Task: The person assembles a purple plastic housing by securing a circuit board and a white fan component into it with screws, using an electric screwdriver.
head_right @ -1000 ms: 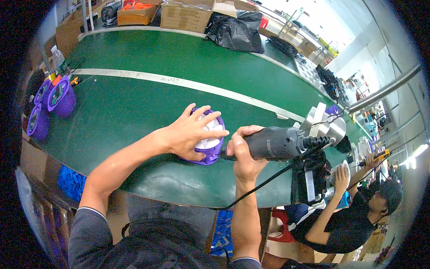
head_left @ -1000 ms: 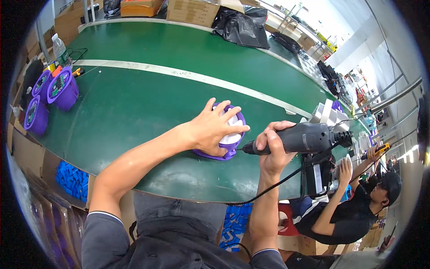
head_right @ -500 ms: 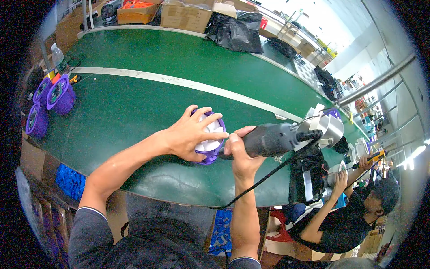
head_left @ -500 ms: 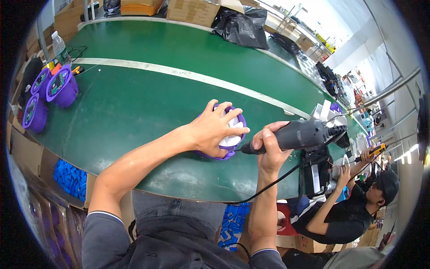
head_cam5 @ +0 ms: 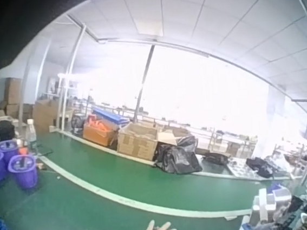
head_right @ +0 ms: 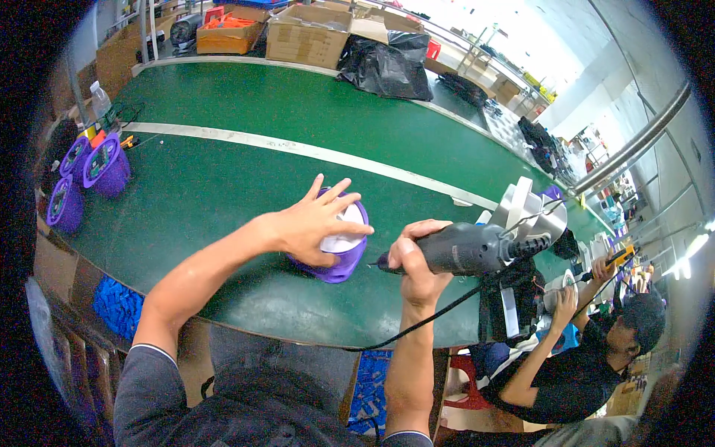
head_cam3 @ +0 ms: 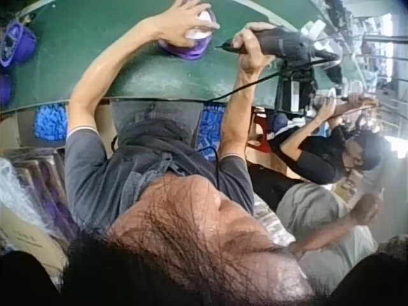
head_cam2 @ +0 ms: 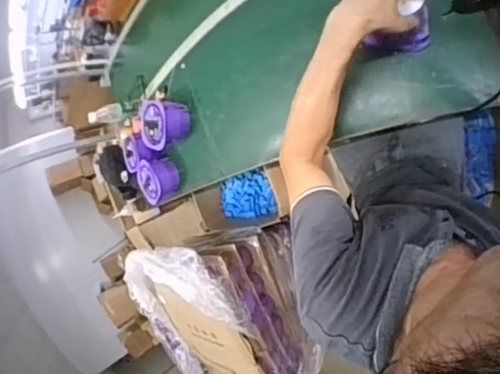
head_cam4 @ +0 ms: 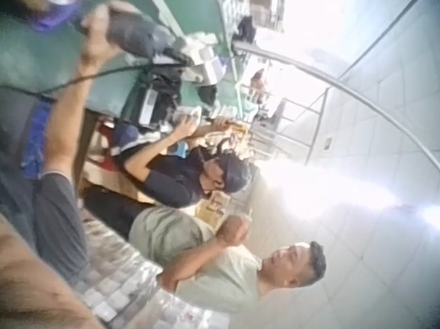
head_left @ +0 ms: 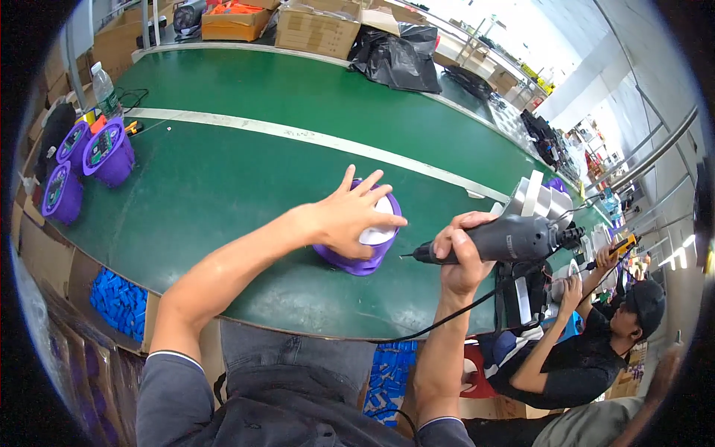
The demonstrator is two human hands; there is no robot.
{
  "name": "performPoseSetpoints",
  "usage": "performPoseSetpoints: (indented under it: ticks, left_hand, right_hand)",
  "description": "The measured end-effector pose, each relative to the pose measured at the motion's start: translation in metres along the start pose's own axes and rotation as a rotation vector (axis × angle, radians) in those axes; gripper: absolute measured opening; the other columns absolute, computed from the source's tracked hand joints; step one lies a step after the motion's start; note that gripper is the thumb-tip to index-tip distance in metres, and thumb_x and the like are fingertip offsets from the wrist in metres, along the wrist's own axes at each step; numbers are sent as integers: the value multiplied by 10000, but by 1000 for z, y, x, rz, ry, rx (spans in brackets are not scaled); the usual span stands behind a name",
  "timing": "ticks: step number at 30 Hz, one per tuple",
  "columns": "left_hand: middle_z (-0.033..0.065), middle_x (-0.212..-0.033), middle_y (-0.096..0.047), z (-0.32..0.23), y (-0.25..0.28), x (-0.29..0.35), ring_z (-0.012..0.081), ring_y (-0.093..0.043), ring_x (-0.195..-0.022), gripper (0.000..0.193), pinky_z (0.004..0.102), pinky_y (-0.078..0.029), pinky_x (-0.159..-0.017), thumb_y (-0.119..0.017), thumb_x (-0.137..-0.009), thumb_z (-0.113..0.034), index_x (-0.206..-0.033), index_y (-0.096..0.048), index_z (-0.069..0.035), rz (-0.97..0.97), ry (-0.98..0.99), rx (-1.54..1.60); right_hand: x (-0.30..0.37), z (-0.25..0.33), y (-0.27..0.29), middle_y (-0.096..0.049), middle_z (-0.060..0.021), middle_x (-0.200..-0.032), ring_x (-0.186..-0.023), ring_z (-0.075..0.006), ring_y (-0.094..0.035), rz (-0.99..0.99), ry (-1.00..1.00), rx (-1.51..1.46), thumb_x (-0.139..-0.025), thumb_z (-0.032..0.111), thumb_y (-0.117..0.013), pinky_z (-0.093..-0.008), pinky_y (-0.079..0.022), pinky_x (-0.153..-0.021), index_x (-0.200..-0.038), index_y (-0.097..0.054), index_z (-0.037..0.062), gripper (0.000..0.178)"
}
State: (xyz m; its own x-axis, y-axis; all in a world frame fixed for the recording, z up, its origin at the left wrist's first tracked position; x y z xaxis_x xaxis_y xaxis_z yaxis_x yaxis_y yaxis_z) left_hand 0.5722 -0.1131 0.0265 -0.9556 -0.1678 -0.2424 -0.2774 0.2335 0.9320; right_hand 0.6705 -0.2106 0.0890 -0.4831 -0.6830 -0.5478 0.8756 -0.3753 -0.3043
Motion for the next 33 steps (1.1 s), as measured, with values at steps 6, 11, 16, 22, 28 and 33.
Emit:
performPoseSetpoints:
  ticks: [6, 11, 16, 22, 28, 33]
  left_hand:
    - [219, -1405, -265, -3, -1, -6, 461, -82, -1326, 767, 677, -24, -1004, -676, -619, -334, -1324, -399, -215, 115, -31, 211]
    - [221, -1386, -291, -6, -15, -7, 448, -161, -1314, 804, 672, -63, -1005, -670, -637, -418, -1337, -374, -157, 93, 1, -23]
    - [211, -1374, -312, -9, -13, -8, 422, -194, -1313, 790, 644, -92, -1024, -678, -621, -402, -1321, -399, -162, 96, -5, -1]
    - [201, -1374, -316, -9, -14, -7, 412, -203, -1313, 784, 638, -100, -1026, -678, -616, -389, -1315, -406, -161, 91, -16, 3]
    - [200, -1369, -322, -10, -12, -6, 406, -208, -1314, 769, 633, -112, -1025, -675, -619, -388, -1305, -418, -155, 68, -15, 24]
    - [201, -1367, -327, -8, -11, -4, 408, -219, -1308, 761, 632, -122, -1023, -672, -622, -393, -1300, -425, -151, 52, -20, 30]
  right_hand:
    - [4, 2, 11, -497, -112, -716, -481, -147, -480, -10, 10, 23, -731, -32, -556, -263, -422, -449, -945, -444, 27, 248]
    - [1, -5, 7, -506, -105, -720, -495, -144, -489, -28, 16, -1, -735, -34, -560, -258, -423, -467, -955, -452, 29, 253]
    - [-3, -13, 10, -501, -113, -759, -486, -153, -480, -70, -5, 26, -738, -48, -522, -281, -438, -477, -982, -458, 29, 263]
    - [-6, -22, 10, -525, -90, -722, -502, -145, -509, -96, -25, 10, -737, -24, -573, -257, -430, -473, -944, -470, 19, 236]
    - [-6, -25, 10, -534, -89, -725, -505, -148, -516, -122, -55, 25, -736, -22, -578, -259, -433, -472, -951, -472, 17, 242]
    - [-5, -23, 10, -532, -87, -716, -498, -149, -515, -141, -27, 27, -736, -21, -577, -260, -430, -466, -952, -474, 19, 242]
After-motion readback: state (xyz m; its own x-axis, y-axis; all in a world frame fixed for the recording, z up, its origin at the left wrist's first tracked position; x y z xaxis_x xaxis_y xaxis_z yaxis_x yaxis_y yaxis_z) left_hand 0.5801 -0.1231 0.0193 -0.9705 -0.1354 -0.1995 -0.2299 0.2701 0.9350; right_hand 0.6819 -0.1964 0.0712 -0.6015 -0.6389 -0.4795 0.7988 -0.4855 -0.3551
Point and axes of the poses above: each hand's wrist, its own x-axis away from the middle knuckle, its own y-axis out of the back of the hand, z = x × y, the point moved 9 cm from there along -x, towards the middle knuckle
